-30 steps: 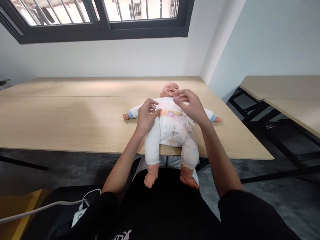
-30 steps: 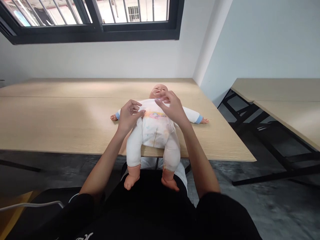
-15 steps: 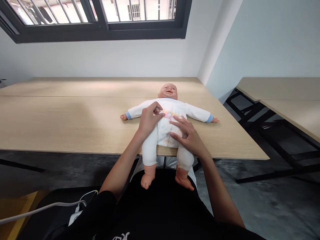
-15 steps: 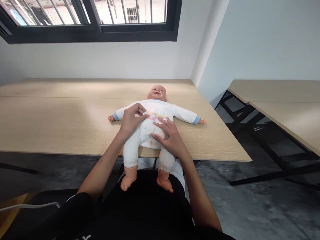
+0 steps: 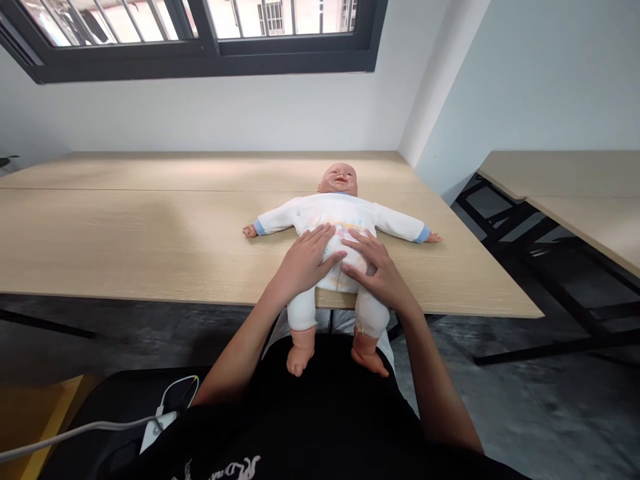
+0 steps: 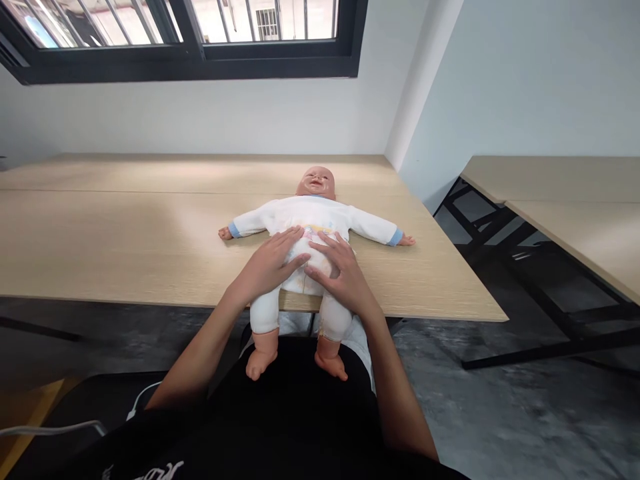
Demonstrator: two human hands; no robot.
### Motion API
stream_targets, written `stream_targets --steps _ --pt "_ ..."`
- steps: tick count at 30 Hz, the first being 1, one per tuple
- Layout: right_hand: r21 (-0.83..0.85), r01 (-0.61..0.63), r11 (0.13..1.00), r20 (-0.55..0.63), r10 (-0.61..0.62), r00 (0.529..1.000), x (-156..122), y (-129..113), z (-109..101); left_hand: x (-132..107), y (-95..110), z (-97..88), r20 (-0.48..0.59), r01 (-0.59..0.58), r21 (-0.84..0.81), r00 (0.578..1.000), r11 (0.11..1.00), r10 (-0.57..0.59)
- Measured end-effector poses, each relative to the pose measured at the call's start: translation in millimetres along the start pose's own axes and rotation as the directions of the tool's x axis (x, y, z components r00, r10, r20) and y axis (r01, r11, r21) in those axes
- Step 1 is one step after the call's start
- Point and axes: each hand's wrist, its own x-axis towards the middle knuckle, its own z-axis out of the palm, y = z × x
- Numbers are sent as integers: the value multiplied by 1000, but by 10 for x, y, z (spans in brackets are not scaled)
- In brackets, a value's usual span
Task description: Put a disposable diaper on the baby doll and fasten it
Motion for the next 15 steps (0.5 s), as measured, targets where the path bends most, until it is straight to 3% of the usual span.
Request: stream_targets --steps 6,10,13,15 --pt "24 -19 1000 29 18 999 -45 -25 -1 30 -71 -98 104 47 80 993 996 -56" --pt "-48 -39 998 -44 37 998 -157 -102 -42 -59 -30 -205 146 47 -59 989 997 -38" --pt "-130 -111 985 -209 83 975 -256 -205 -86 -248 0 -211 -71 61 -187 995 981 -75" --pt "-170 -143 975 -260 96 961 -298 -273 -100 -391 0 -177 -244 70 -197 963 978 -118"
